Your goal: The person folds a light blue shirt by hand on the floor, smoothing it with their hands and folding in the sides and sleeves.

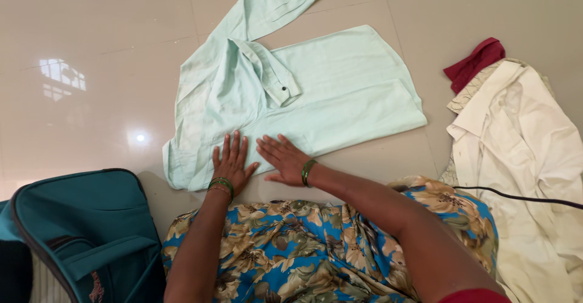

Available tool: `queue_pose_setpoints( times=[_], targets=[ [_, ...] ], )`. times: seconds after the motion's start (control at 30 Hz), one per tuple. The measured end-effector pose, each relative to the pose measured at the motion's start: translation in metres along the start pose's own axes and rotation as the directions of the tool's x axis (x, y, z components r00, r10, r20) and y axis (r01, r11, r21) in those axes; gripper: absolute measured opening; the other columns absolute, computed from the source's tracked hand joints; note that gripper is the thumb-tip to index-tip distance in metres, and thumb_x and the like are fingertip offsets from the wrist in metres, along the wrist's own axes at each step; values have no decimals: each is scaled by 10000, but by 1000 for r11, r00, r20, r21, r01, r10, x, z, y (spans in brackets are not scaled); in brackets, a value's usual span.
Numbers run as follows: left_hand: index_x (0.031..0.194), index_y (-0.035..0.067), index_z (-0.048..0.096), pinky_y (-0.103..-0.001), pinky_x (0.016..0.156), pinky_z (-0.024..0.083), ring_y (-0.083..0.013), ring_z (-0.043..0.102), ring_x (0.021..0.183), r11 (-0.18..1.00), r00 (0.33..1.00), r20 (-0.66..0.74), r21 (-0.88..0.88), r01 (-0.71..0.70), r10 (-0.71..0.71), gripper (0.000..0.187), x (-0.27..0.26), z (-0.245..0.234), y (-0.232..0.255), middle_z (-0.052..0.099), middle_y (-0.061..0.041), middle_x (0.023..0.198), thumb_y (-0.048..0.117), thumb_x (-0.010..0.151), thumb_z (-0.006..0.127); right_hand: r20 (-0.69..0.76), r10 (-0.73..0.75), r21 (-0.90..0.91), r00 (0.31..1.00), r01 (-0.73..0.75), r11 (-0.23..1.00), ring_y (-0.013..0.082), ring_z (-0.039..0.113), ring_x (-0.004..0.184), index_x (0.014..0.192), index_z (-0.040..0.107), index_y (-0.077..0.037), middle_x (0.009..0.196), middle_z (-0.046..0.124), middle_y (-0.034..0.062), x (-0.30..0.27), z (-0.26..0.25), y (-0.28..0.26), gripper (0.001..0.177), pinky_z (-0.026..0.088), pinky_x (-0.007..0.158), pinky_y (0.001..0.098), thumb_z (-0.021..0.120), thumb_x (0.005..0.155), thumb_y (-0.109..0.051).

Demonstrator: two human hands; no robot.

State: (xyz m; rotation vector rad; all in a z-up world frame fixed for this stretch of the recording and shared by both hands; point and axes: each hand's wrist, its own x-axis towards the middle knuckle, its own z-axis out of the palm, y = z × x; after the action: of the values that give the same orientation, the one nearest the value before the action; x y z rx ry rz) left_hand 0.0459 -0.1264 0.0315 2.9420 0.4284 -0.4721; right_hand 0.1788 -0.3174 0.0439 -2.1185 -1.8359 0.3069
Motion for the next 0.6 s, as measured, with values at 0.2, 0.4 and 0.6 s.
queue_pose_setpoints(
  times=[0.2,0.4,0.6],
  targets=[
    [1642,202,2,-524,1222,-34,-256,-123,1570,999,1000,30,-40,-4,6,860,4,5,-8,-118,-41,1718,670,986,302,279,229,-32,933,-229,973,272,204,1557,1560,288,-47,1655,266,145,-28,-11,61,910,138,1288,481,689,879,-498],
    [1642,208,-31,-520,1222,-60,-243,-144,1568,999,998,62,-45,-6,9,860,2,8,-11,-135,-38,1718,681,991,273,35,507,-214,861,-490,845,312,240,1543,1588,229,3,1652,279,192,-123,-58,186,932,173,1265,479,666,889,-431],
    [1647,225,-15,-531,1227,-57,-253,-133,1576,996,997,83,-85,9,-2,884,2,1,-10,-129,-40,1722,698,979,321,22,749,-316,663,-706,634,259,-89,1577,1626,11,-102,1718,-53,89,-165,-71,248,900,-14,1244,526,324,982,-647]
  ],
)
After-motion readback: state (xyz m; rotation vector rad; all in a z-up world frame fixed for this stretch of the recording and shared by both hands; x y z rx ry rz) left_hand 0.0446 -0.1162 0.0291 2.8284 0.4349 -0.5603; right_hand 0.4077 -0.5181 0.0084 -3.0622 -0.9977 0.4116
